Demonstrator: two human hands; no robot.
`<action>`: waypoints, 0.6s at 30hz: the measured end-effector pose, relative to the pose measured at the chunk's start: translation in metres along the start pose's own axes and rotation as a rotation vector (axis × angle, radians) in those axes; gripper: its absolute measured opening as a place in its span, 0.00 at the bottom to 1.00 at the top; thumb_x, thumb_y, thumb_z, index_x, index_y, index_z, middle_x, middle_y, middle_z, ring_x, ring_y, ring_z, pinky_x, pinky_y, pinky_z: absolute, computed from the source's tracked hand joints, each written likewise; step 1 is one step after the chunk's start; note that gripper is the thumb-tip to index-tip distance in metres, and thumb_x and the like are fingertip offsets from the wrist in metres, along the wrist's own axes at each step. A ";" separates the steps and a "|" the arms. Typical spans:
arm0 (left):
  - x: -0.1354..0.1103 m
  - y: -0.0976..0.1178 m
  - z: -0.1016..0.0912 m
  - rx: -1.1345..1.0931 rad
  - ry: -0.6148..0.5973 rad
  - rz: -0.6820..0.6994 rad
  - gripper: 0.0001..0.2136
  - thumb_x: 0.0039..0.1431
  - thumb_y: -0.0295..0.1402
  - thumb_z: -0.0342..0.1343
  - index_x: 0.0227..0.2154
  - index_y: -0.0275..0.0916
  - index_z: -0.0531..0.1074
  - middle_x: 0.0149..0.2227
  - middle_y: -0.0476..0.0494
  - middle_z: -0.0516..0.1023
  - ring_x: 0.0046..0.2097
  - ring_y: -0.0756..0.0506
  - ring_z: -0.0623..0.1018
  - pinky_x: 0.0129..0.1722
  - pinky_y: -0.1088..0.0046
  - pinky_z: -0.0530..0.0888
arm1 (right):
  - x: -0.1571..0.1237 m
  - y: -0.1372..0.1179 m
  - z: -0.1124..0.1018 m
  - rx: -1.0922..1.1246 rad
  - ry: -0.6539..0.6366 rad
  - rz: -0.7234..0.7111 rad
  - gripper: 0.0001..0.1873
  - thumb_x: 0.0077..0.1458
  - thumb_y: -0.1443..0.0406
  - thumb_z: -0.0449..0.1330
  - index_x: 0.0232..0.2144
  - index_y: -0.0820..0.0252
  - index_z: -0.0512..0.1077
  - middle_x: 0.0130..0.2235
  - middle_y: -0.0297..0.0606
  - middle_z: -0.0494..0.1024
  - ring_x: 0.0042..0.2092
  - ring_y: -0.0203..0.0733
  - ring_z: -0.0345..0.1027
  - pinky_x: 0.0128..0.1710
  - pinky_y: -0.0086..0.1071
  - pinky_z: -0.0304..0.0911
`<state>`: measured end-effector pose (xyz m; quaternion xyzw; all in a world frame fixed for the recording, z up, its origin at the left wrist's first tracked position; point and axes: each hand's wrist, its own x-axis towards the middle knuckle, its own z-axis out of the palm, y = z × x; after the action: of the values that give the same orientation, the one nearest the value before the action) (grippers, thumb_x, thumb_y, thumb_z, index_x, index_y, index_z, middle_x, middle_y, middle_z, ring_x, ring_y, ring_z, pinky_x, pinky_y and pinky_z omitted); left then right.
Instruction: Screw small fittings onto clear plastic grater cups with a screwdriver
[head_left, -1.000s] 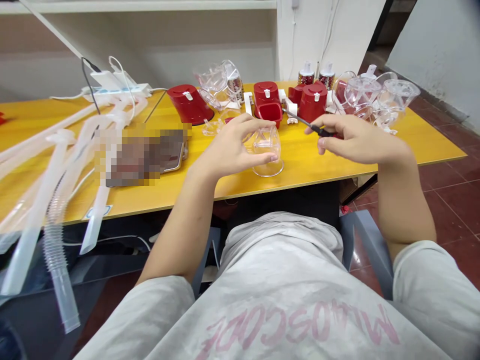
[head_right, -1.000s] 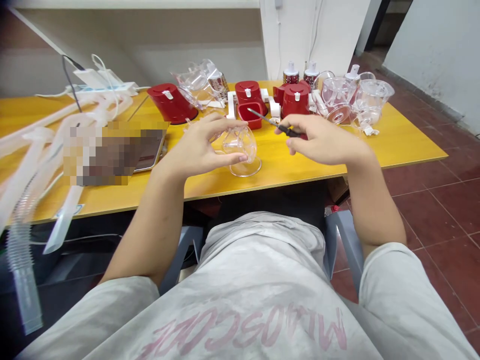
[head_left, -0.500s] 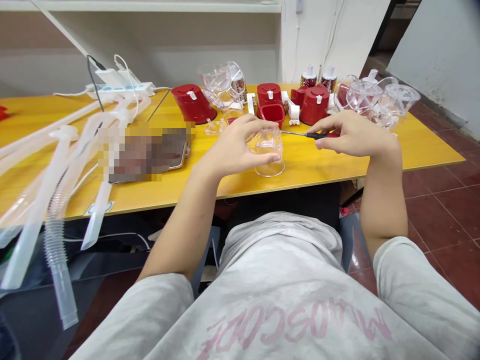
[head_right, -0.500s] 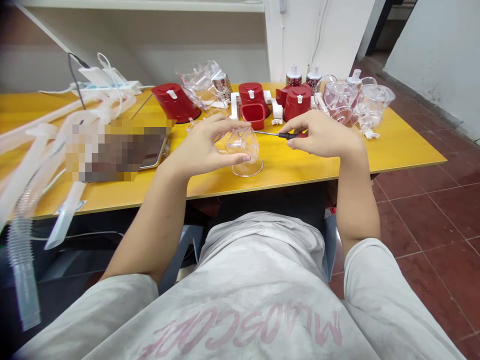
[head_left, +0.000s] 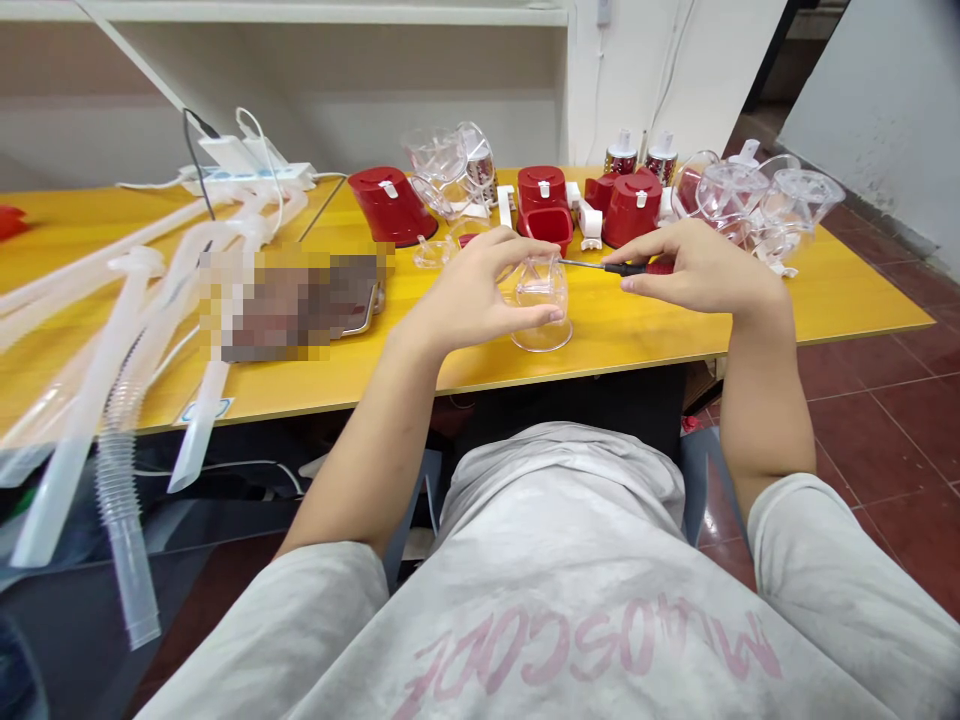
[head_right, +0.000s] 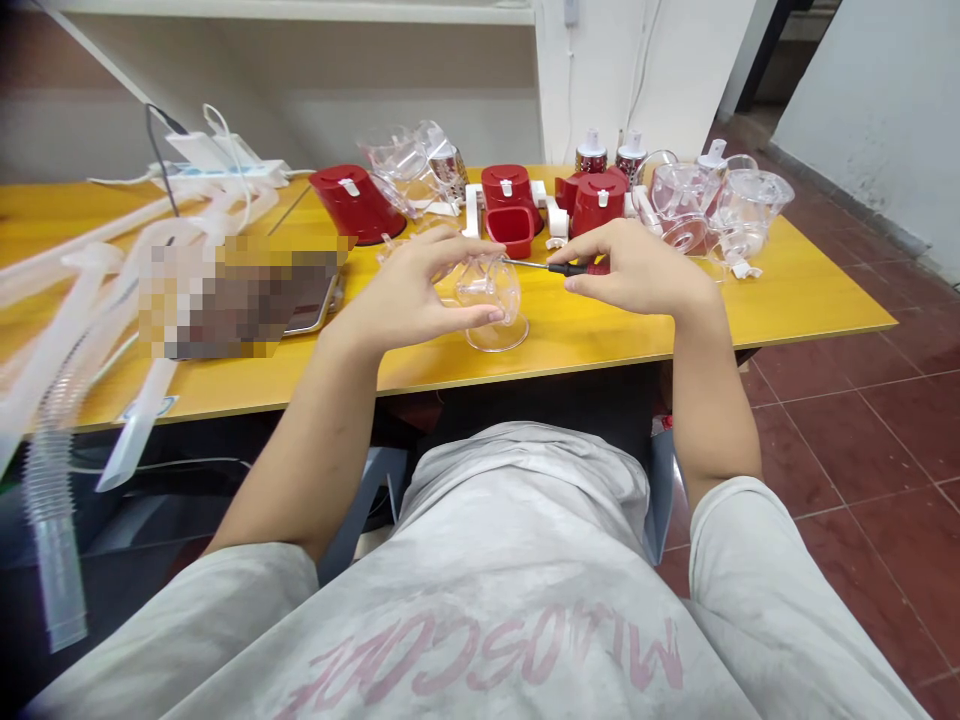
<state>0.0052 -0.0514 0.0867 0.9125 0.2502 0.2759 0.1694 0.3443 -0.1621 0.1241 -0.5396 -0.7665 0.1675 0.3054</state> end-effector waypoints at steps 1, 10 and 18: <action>0.000 0.000 0.000 -0.004 0.003 0.001 0.41 0.68 0.65 0.78 0.75 0.47 0.87 0.68 0.35 0.87 0.70 0.22 0.84 0.80 0.38 0.77 | 0.000 -0.001 0.000 0.027 0.017 0.006 0.15 0.65 0.54 0.83 0.52 0.45 0.98 0.51 0.39 0.98 0.55 0.63 0.91 0.56 0.52 0.88; 0.000 -0.005 0.004 -0.013 0.017 0.008 0.40 0.69 0.66 0.77 0.75 0.48 0.87 0.68 0.34 0.87 0.70 0.21 0.85 0.80 0.37 0.77 | -0.003 -0.006 -0.003 0.310 0.185 0.081 0.17 0.60 0.53 0.90 0.45 0.49 0.90 0.39 0.40 0.90 0.38 0.52 0.83 0.34 0.45 0.84; 0.001 -0.002 0.002 -0.011 0.014 0.005 0.40 0.68 0.66 0.78 0.75 0.47 0.87 0.67 0.34 0.87 0.70 0.21 0.85 0.79 0.38 0.78 | -0.002 -0.005 -0.003 0.180 0.138 0.138 0.24 0.71 0.38 0.81 0.48 0.48 0.91 0.35 0.40 0.89 0.35 0.53 0.82 0.33 0.49 0.79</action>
<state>0.0065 -0.0497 0.0849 0.9103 0.2473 0.2839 0.1720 0.3427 -0.1660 0.1290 -0.5717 -0.6865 0.2186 0.3925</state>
